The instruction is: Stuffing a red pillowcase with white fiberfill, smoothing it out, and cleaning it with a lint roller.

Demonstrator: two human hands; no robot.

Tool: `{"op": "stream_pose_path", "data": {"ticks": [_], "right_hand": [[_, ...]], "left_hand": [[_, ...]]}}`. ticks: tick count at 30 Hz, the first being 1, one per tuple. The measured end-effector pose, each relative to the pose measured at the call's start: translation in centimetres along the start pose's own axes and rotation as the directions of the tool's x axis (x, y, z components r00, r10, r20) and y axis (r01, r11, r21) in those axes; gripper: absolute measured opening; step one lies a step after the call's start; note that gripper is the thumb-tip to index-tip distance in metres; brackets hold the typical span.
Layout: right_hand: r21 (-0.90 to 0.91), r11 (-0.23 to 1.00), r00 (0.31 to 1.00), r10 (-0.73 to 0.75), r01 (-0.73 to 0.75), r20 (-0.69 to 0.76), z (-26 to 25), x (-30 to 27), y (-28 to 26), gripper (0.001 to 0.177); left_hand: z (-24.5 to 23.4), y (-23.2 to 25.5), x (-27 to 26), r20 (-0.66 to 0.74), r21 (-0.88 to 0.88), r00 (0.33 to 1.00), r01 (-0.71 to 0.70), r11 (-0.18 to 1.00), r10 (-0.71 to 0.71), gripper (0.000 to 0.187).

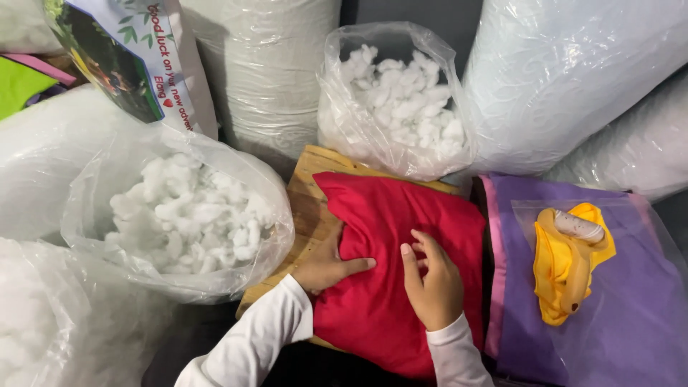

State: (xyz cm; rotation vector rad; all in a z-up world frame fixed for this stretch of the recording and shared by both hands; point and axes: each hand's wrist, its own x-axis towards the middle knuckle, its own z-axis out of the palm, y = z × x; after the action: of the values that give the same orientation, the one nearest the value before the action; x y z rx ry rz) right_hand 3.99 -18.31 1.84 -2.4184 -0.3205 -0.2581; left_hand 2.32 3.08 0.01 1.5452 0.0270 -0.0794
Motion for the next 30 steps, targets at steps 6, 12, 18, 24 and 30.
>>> {"op": "stream_pose_path", "data": {"ticks": [6, 12, 18, 24, 30], "right_hand": [[-0.087, 0.993, 0.975, 0.095, -0.079, 0.201, -1.5, 1.5, -5.0, 0.102], [0.130, 0.988, 0.994, -0.095, 0.086, 0.062, -5.0, 0.3, -4.6, 0.075], [0.365, 0.722, 0.752, 0.654, -0.588, -0.081, -10.9, -1.3, -2.4, 0.089], [0.506, 0.737, 0.894, 0.380, -0.448, 0.238, -5.5, -5.0, 14.1, 0.066], [-0.097, 0.994, 0.992, -0.057, 0.046, -0.111, -6.7, -4.7, 3.6, 0.058]], "left_hand": [[-0.8, -0.4, -1.2, 0.467, -0.516, 0.879, 0.358, 0.779, -0.095, 0.106], [-2.8, 3.8, -2.6, 0.622, -0.565, 0.751, 0.236, 0.791, 0.221, 0.112], [-5.0, 5.1, -2.2, 0.252, -0.695, 0.870, -0.142, 0.705, 0.423, 0.100], [-2.2, 0.5, -1.0, 0.158, 0.496, 0.876, -0.470, 0.730, 0.456, 0.083], [2.1, -5.3, -0.9, 0.281, 0.899, 0.886, -0.378, 0.222, 0.370, 0.087]]}}
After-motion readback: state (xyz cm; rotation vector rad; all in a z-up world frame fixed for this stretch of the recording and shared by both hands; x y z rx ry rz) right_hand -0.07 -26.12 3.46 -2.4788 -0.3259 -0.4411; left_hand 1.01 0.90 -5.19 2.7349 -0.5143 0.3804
